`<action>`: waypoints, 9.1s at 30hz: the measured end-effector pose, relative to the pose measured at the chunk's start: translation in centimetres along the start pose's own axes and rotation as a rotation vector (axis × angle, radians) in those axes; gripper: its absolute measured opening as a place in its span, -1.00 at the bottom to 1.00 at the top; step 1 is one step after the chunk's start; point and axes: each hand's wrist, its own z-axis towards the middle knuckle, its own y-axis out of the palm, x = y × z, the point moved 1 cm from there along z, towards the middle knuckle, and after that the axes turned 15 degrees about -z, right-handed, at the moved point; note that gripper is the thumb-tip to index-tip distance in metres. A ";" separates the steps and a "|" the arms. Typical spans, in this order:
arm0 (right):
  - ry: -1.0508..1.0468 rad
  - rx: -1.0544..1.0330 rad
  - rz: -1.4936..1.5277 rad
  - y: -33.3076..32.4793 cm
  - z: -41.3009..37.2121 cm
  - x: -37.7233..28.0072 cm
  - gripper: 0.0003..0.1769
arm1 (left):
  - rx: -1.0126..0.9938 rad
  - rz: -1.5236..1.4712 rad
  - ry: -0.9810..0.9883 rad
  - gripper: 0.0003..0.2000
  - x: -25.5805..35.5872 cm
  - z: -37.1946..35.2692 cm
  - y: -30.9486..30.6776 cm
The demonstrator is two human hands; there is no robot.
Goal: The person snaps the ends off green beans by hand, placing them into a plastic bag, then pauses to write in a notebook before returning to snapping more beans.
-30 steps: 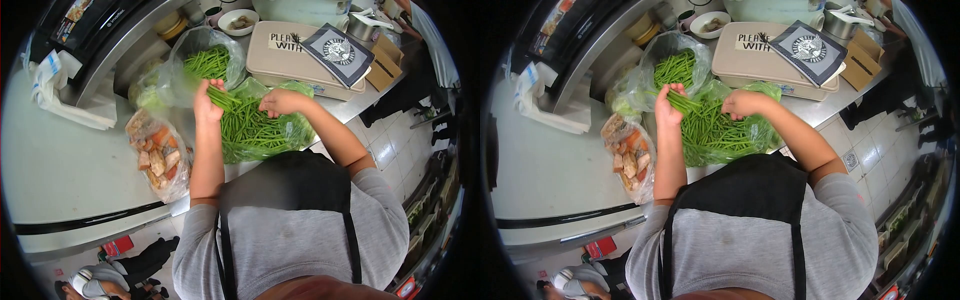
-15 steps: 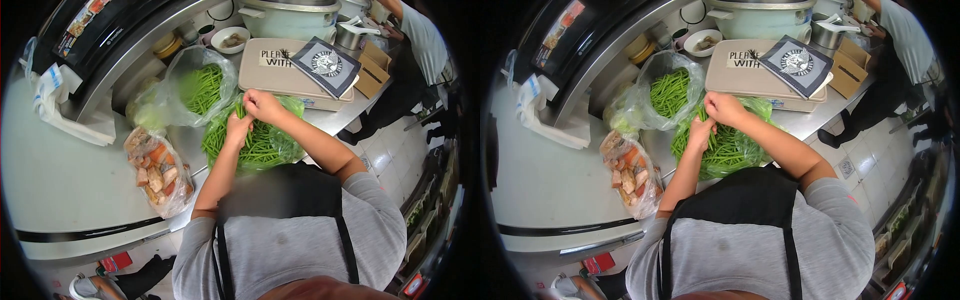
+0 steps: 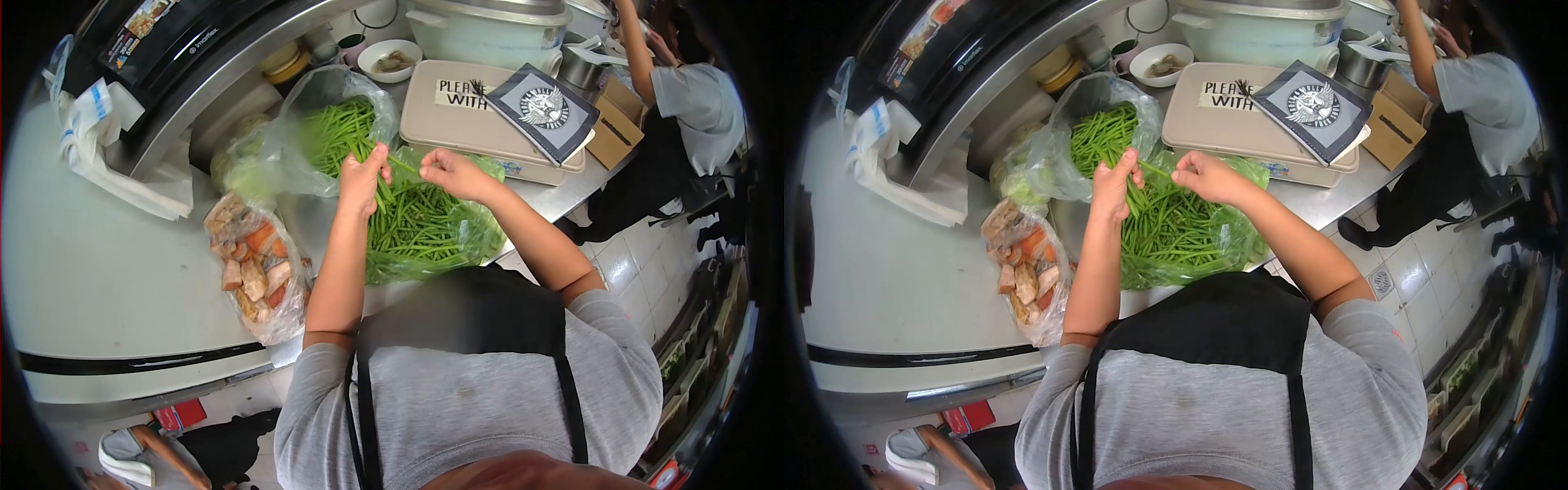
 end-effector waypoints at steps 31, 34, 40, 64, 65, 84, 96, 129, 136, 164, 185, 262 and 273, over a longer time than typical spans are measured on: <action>-0.600 0.083 -0.712 6.4 -0.6 0.3 -0.93 | 0.185 -0.124 0.070 -0.85 1.0 -1.3 -3.6; -0.564 0.217 -0.583 4.8 0.0 -0.6 -0.94 | 0.117 0.077 0.056 -0.84 0.1 -1.6 -3.5; -0.740 -0.029 -0.827 6.1 -0.5 -0.5 -0.92 | 0.106 0.026 0.036 -0.85 -0.9 -1.1 -2.8; -0.142 0.198 0.246 -2.1 1.2 -2.8 -0.83 | 0.025 0.218 -0.058 -0.86 -1.0 -1.1 -0.1; -0.092 0.160 0.459 -2.1 1.2 -2.3 -0.81 | 0.011 0.035 -0.095 -0.87 -0.8 -1.0 -0.5; -0.245 -0.253 0.683 4.6 -0.9 -4.6 -0.89 | 0.157 -0.307 -0.146 -0.87 -1.5 -0.3 -4.7; -0.443 -0.225 -0.752 7.1 -0.8 -1.8 -0.83 | 0.268 -0.036 0.163 -0.89 0.5 -1.0 -5.3; -0.138 -0.050 -0.310 -1.5 -0.9 -1.9 -0.76 | -0.121 -0.428 -0.232 -0.91 -0.2 -1.2 -1.5; -0.139 0.076 -0.018 -0.3 -0.5 -2.4 -0.78 | -0.113 -0.488 -0.204 -0.93 0.6 -1.2 -1.9; -0.120 0.032 -0.462 2.1 0.2 0.7 -0.85 | -0.184 1.632 0.077 -0.76 -2.4 -2.0 -2.2; -0.071 -0.001 0.945 -0.6 -0.7 -2.6 -0.92 | -0.310 0.809 0.149 -0.80 -1.2 -0.9 0.3; 0.190 0.179 0.563 1.4 -0.9 4.9 -0.91 | 0.051 0.180 0.231 -0.93 0.8 0.5 1.9; 0.084 0.189 -0.212 4.0 -1.9 10.1 -0.83 | -0.041 1.529 0.712 -0.73 7.0 13.4 -4.2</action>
